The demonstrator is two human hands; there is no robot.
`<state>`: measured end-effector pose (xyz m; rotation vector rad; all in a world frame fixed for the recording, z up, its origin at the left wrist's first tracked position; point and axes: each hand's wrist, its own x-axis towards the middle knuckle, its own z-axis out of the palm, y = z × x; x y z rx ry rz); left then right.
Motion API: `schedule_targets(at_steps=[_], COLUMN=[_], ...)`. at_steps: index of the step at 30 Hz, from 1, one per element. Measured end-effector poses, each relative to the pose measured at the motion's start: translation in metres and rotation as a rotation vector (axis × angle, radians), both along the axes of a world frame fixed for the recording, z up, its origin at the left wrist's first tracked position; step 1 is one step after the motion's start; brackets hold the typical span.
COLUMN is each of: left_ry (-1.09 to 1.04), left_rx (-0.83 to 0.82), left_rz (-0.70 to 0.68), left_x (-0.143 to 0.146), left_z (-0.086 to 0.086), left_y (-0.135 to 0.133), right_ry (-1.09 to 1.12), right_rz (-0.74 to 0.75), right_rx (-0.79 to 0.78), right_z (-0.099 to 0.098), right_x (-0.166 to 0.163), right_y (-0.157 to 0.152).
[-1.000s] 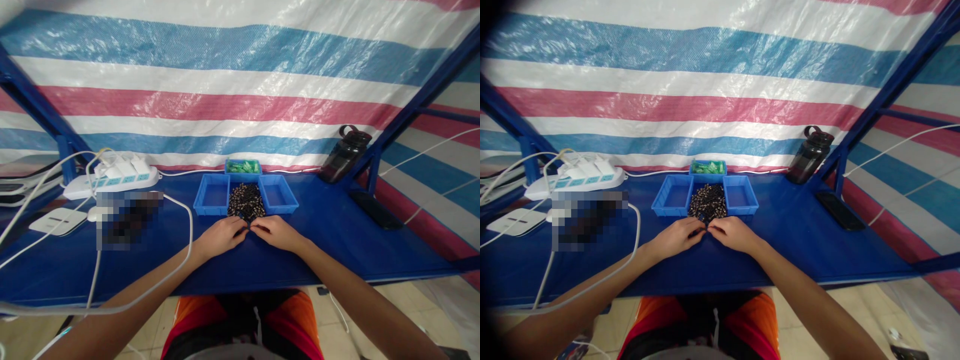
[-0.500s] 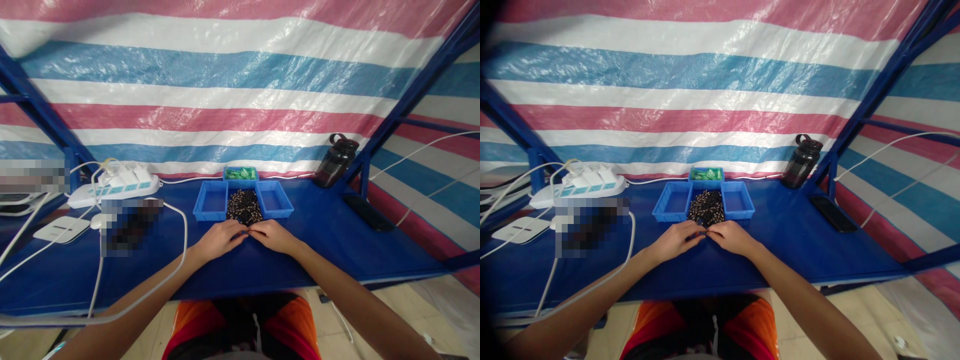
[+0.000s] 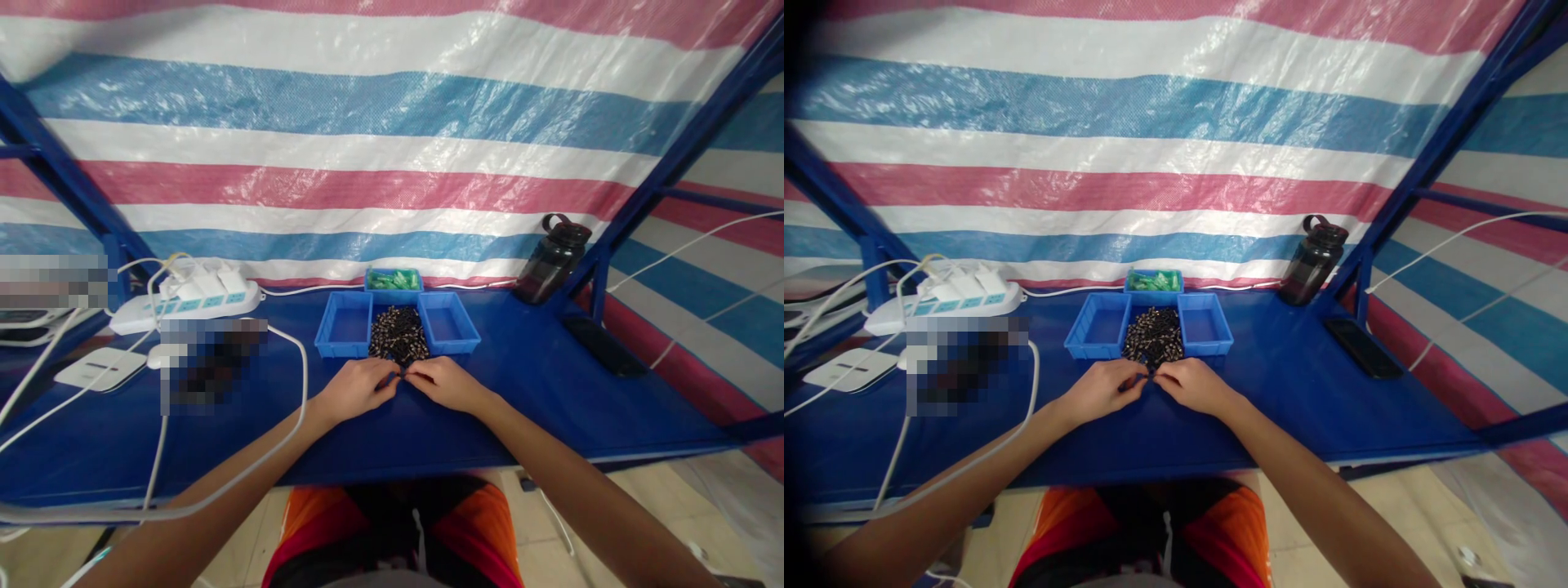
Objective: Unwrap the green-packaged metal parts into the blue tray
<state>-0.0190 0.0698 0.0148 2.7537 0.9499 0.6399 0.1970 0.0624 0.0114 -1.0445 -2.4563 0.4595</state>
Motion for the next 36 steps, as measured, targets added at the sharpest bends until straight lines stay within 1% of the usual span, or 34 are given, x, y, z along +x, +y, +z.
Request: schedule_targets(at_steps=[4,7,14,21,23,26,31,34,36], left_ry=[0.09,0.117,0.117,0.075,0.046,0.021,0.015,0.001,0.008], left_rx=[-0.022,-0.034,-0.044,-0.027,-0.019,-0.001,0.002,-0.022,-0.026], left_rz=[0.063,0.078,0.068,0.065,0.046,-0.022,-0.097,-0.118,-0.102], left_x=[0.0012,0.0019,0.002,-0.0003,-0.0011,-0.0021,-0.0022,-0.002,-0.0019], left_z=[0.0016,0.0023,0.0013,0.004,0.0039,0.0021,0.002,0.0041,0.0042], left_y=[-0.0004,-0.0007,-0.001,-0.0007,-0.0006,-0.0005,-0.0013,-0.0029,-0.0036], right_ry=[0.025,0.052,0.107,0.101,0.083,0.05,0.018,0.011,0.017], right_rz=[-0.04,-0.048,-0.019,-0.048,-0.05,-0.012,0.042,0.042,0.035], right_rx=[0.014,0.041,0.114,0.104,0.085,0.062,0.081,0.086,0.083], right_z=[-0.0016,-0.0027,-0.0032,-0.0059,-0.0068,-0.0073,-0.0087,-0.0098,-0.0095], right_x=[-0.0004,-0.0012,-0.003,-0.0022,-0.0022,-0.0032,-0.0058,-0.0067,-0.0066], right_y=[0.0001,-0.0003,-0.0024,0.0005,0.0012,0.001,0.0,-0.0002,-0.0006])
